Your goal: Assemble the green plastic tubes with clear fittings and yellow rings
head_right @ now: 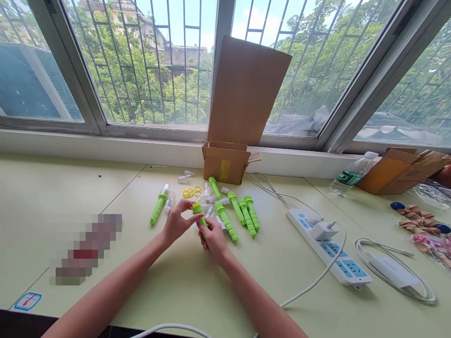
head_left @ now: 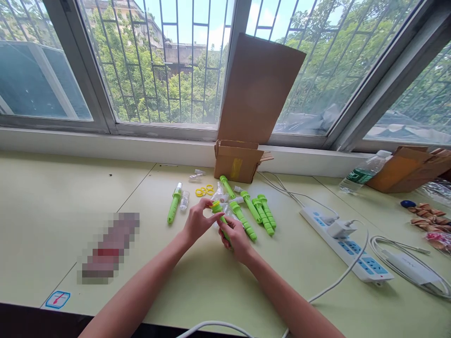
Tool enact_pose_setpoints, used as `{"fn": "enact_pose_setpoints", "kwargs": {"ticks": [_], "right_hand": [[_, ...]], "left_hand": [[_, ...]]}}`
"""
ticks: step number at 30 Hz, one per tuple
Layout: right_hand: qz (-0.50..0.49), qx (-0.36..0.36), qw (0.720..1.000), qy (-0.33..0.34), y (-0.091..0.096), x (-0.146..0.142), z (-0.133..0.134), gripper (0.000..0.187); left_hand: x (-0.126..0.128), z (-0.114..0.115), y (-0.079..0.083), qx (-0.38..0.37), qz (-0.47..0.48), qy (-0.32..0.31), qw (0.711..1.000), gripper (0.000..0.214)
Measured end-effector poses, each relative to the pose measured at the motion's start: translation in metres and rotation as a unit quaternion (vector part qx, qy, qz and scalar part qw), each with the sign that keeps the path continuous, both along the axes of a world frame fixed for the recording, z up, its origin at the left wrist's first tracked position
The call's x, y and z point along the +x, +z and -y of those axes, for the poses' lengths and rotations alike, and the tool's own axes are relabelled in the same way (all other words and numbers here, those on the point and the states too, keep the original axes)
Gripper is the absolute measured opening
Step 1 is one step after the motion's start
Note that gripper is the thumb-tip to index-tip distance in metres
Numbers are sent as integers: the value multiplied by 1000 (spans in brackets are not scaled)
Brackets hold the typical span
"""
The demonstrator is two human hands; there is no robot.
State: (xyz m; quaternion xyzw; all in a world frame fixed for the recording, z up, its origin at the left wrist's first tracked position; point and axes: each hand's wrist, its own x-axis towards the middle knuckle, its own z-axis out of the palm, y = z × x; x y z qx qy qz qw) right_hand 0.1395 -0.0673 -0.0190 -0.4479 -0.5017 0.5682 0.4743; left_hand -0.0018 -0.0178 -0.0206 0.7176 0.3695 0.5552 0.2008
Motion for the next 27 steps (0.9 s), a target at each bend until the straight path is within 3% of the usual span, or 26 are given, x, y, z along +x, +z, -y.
{"fn": "enact_pose_setpoints", "kwargs": {"ticks": [10,17,20,22,24,27], "right_hand": [[-55,-49,997,27,2,1,2,36],[-121,-96,985,83,9,4,3,33],[-107,-103,985,92,8,4,3,33],[-54,-78,993,74,8,4,2,33],[39,-8,999,27,7,3,2,32],[185,137,971,-66,6,2,2,25]], "left_hand": [[0,-1,4,3,25,-1,1000,30],[1,0,5,-6,52,-31,998,31],[2,0,5,-9,63,-31,997,30],[2,0,5,-10,64,-27,998,29],[2,0,4,-3,62,-19,998,29],[1,0,3,15,54,-4,998,29]]}}
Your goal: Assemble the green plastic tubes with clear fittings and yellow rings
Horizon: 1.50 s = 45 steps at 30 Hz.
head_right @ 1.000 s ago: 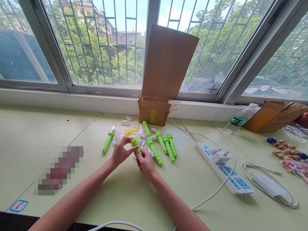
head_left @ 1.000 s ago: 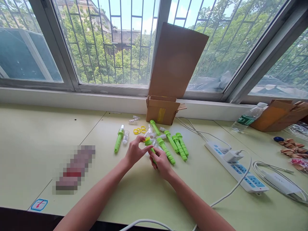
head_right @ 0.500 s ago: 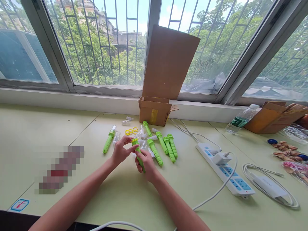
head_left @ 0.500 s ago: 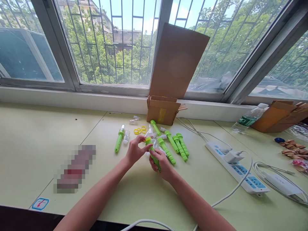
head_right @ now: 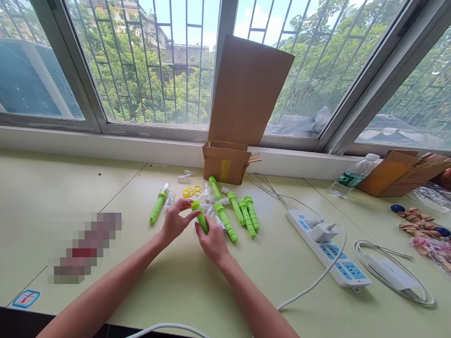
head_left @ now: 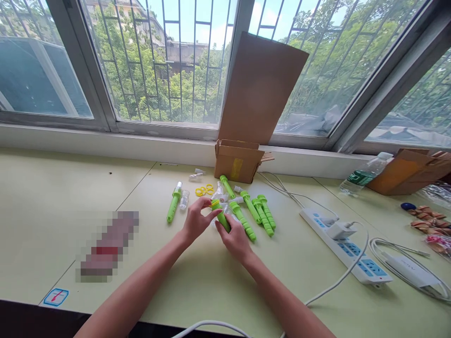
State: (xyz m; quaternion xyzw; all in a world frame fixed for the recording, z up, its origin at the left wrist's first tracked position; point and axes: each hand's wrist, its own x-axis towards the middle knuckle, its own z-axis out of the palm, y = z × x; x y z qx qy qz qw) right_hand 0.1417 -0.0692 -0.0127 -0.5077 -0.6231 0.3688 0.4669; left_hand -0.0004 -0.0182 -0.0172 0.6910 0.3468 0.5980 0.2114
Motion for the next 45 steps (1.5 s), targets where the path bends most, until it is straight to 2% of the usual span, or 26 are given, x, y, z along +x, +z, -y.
{"fn": "enact_pose_setpoints", "kwargs": {"ticks": [3,8,12,17,25,32,35,38,41,45], "right_hand": [[56,63,996,-28,-2,1,-1,18],[33,56,998,-22,-6,2,-2,14],[-39,-6,999,3,-6,0,-1,19],[-137,-98,984,52,-3,-3,2,25],[-242,-152,953,98,-1,-2,3,26],[-257,-183,940,132,-2,2,1,25],[-190,-145,965,108,-3,2,1,24],[-47,-42,997,40,-3,2,-1,24],[78,68,994,-18,-3,4,-4,23],[102,85,991,-20,-4,5,-6,27]], "left_hand": [[0,1,0,5,-7,8,1000,29],[1,2,1,6,-5,11,1000,29],[0,3,2,10,-7,19,1000,30],[0,2,3,10,-1,15,1000,30],[-3,0,5,-5,-3,-27,1000,29],[0,2,6,-41,31,-70,996,28],[4,5,4,-55,62,-79,993,25],[6,6,1,-41,59,-64,995,24],[6,5,-2,-16,32,-29,999,23],[4,3,-3,4,8,-5,1000,24]]}}
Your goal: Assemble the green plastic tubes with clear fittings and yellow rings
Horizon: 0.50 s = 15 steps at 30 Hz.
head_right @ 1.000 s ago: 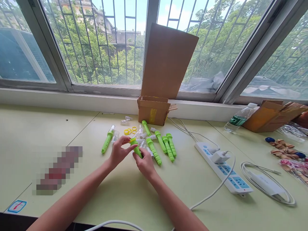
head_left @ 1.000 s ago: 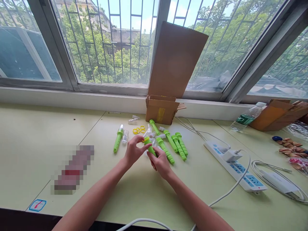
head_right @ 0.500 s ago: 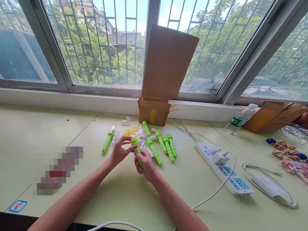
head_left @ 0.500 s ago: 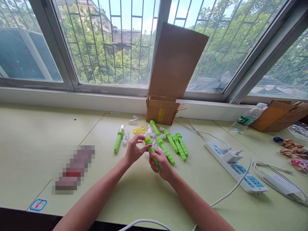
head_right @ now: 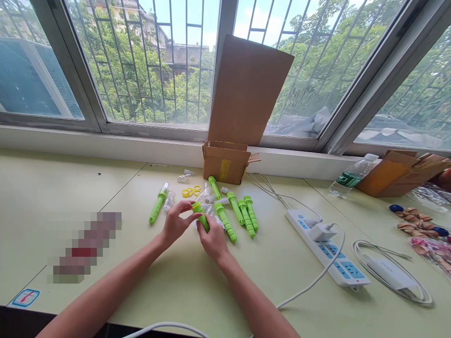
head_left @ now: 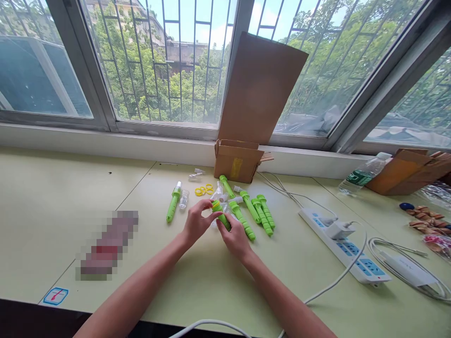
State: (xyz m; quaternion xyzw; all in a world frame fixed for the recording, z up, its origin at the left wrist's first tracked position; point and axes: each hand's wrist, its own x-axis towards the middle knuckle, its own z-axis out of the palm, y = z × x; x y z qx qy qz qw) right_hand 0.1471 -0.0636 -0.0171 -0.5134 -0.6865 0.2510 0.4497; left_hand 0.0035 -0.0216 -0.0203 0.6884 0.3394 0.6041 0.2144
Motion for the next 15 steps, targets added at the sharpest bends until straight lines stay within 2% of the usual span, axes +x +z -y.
{"fn": "enact_pose_setpoints", "kwargs": {"ticks": [3,6,10,15], "right_hand": [[-30,-16,999,8,-3,-1,0,25],[-86,-64,994,24,-6,-2,0,26],[-167,-138,974,62,-7,-4,1,28],[-225,-175,955,80,-4,-6,4,29]], "left_hand": [[-1,-1,0,2,-10,0,1000,26],[-1,-1,0,-4,-18,1,1000,26],[-1,-2,0,-6,-16,6,1000,26],[-1,-1,2,-14,-2,2,1000,26]]}}
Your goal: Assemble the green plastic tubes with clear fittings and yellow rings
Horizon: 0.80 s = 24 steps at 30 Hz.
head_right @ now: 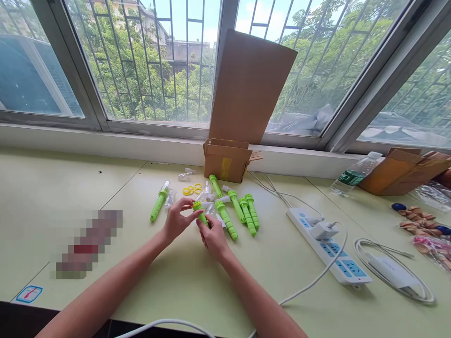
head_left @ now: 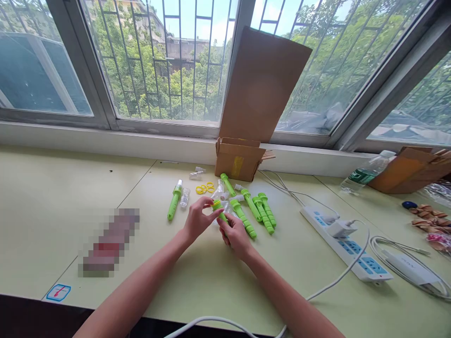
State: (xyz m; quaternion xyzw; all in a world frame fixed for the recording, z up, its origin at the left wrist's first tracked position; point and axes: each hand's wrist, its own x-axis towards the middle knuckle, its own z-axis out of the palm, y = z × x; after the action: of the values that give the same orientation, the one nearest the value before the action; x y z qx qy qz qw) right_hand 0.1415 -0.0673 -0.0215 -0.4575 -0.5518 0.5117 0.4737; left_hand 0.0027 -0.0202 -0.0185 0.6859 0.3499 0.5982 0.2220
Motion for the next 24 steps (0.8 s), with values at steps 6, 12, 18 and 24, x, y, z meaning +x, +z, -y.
{"fn": "enact_pose_setpoints", "kwargs": {"ticks": [6,12,18,24], "right_hand": [[-63,-41,997,18,3,0,0,30],[-118,-87,988,39,8,1,2,28],[-98,-78,991,44,6,3,0,28],[136,74,987,-37,3,7,-5,23]], "left_hand": [[-2,1,5,-9,10,-39,999,26],[-3,0,5,-9,-1,-64,998,33],[0,2,4,-24,18,-85,996,33],[2,2,-1,-7,10,-41,999,30]]}}
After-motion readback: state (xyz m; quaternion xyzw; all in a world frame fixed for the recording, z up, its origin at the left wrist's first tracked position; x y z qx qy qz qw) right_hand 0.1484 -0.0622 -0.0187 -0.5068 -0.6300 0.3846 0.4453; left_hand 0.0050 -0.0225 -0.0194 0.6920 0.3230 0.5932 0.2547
